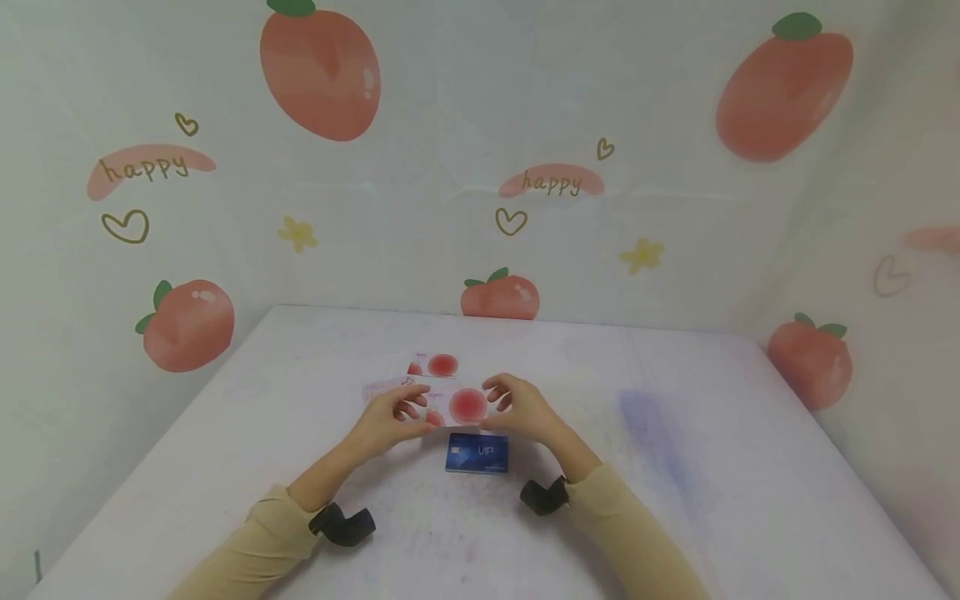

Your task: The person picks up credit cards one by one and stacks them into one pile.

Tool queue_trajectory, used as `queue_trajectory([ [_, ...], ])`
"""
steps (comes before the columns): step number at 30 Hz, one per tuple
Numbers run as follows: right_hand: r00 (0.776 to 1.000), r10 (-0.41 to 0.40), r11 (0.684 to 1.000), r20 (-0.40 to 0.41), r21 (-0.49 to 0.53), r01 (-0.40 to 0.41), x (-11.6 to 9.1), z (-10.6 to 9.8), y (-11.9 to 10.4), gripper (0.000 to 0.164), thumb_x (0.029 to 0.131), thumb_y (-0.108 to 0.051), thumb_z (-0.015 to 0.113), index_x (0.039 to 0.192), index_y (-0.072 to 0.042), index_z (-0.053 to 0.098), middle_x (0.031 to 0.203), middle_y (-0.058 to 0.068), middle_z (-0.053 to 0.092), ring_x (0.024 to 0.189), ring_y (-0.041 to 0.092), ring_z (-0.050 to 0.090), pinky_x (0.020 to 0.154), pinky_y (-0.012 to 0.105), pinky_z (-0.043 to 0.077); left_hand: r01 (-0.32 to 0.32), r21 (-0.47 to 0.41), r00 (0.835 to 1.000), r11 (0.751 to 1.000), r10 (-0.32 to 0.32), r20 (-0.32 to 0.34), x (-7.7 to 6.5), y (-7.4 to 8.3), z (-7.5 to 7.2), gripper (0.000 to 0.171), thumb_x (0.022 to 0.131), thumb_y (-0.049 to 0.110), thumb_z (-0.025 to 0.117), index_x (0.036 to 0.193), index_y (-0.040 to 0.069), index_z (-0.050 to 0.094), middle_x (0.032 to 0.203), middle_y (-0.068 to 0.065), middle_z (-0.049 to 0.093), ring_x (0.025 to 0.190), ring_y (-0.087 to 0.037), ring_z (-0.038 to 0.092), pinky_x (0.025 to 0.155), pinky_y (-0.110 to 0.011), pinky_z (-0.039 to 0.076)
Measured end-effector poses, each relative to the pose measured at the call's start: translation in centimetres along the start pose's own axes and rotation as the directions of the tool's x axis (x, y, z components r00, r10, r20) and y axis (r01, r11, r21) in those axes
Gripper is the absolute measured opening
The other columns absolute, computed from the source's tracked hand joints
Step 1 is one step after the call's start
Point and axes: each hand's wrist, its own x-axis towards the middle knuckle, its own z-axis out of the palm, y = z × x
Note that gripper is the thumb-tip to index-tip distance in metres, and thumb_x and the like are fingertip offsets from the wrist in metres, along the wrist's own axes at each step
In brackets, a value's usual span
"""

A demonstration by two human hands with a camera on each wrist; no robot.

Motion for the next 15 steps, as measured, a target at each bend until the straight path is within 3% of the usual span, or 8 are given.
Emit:
queue_trajectory([
  [9, 0.999, 0.044, 0.999, -0.011, 0.001, -0.044, -0.49, -0.19, 0.60, 0.051, 0.073, -0.018, 0.078, 0.117, -0.005, 0.056, 0.101, 0.010, 0.060, 0.088, 0.017, 0.055, 0.078, 0.031, 0.052, -0.045, 0.021, 0.998, 0.999, 0.044, 0.037, 0.16, 0.20, 0.38, 0.056, 0.075, 0.014, 0.076, 0.125, -0.001, 0.055, 0.105, -0.015, 0.065, 0.088, -0.022, 0.061, 0.074, -0.022, 0.047],
  [15, 1.000, 0.011, 1.000, -0.015, -0.008, -0.011, -1.00, -0.27, 1.04, 0.050, 0.074, -0.017, 0.078, 0.117, -0.003, 0.055, 0.100, 0.010, 0.060, 0.088, 0.018, 0.055, 0.079, 0.032, 0.052, -0.061, 0.028, 0.996, 0.998, 0.059, 0.072, 0.14, 0.09, 0.64, 0.057, 0.077, 0.015, 0.075, 0.127, -0.002, 0.053, 0.107, -0.015, 0.065, 0.091, -0.023, 0.061, 0.078, -0.024, 0.048],
])
